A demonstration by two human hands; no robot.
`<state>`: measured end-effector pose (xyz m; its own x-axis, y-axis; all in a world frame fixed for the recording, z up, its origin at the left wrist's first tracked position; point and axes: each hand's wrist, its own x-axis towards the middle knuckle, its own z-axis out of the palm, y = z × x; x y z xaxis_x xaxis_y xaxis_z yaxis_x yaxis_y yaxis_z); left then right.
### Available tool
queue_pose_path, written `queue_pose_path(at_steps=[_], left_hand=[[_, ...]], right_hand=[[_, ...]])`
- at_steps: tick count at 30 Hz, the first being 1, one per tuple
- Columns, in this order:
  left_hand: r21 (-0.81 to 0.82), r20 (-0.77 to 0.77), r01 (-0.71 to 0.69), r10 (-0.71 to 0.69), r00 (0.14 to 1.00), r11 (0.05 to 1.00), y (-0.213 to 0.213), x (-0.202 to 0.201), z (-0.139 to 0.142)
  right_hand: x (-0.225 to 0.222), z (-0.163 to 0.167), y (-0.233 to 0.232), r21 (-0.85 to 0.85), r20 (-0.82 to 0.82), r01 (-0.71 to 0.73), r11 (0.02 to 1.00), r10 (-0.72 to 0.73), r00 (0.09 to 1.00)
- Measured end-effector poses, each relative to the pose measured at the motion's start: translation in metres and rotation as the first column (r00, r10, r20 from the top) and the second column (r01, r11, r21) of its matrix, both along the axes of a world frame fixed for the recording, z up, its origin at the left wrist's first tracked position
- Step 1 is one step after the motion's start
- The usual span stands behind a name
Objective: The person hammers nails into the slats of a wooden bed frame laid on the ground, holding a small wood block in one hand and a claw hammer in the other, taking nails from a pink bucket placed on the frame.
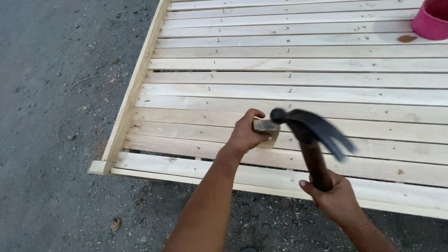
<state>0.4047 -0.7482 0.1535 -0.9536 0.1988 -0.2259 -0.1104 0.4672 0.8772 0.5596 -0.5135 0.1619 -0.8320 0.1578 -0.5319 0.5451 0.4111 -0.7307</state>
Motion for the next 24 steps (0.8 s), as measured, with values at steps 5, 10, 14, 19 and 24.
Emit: queue_pose_path(at_steps=[5, 10, 14, 19, 24], left_hand=[[0.022, 0.023, -0.013, 0.012, 1.000, 1.000, 0.001, 0.003, 0.000], [0.053, 0.004, -0.005, 0.005, 1.000, 0.999, 0.005, 0.002, -0.004], [0.066, -0.004, -0.004, 0.004, 1.000, 0.998, 0.006, 0.000, -0.011], [0.086, -0.050, -0.014, 0.018, 0.999, 0.996, 0.009, -0.003, -0.022], [0.149, -0.088, 0.003, 0.010, 0.996, 0.989, 0.009, -0.002, -0.029]], right_hand=[[-0.001, 0.000, 0.005, 0.055, 0.119, -0.019, 0.998, 0.012, 0.993], [-0.001, 0.003, 0.007, 0.040, 0.073, 0.033, 0.999, -0.036, 0.997], [-0.013, 0.019, 0.017, 0.139, 0.142, -0.066, 0.988, 0.046, 0.989], [-0.018, 0.021, 0.019, 0.157, 0.092, -0.115, 0.981, 0.101, 0.991], [-0.009, -0.001, 0.016, 0.078, 0.121, -0.094, 0.993, 0.084, 0.989]])
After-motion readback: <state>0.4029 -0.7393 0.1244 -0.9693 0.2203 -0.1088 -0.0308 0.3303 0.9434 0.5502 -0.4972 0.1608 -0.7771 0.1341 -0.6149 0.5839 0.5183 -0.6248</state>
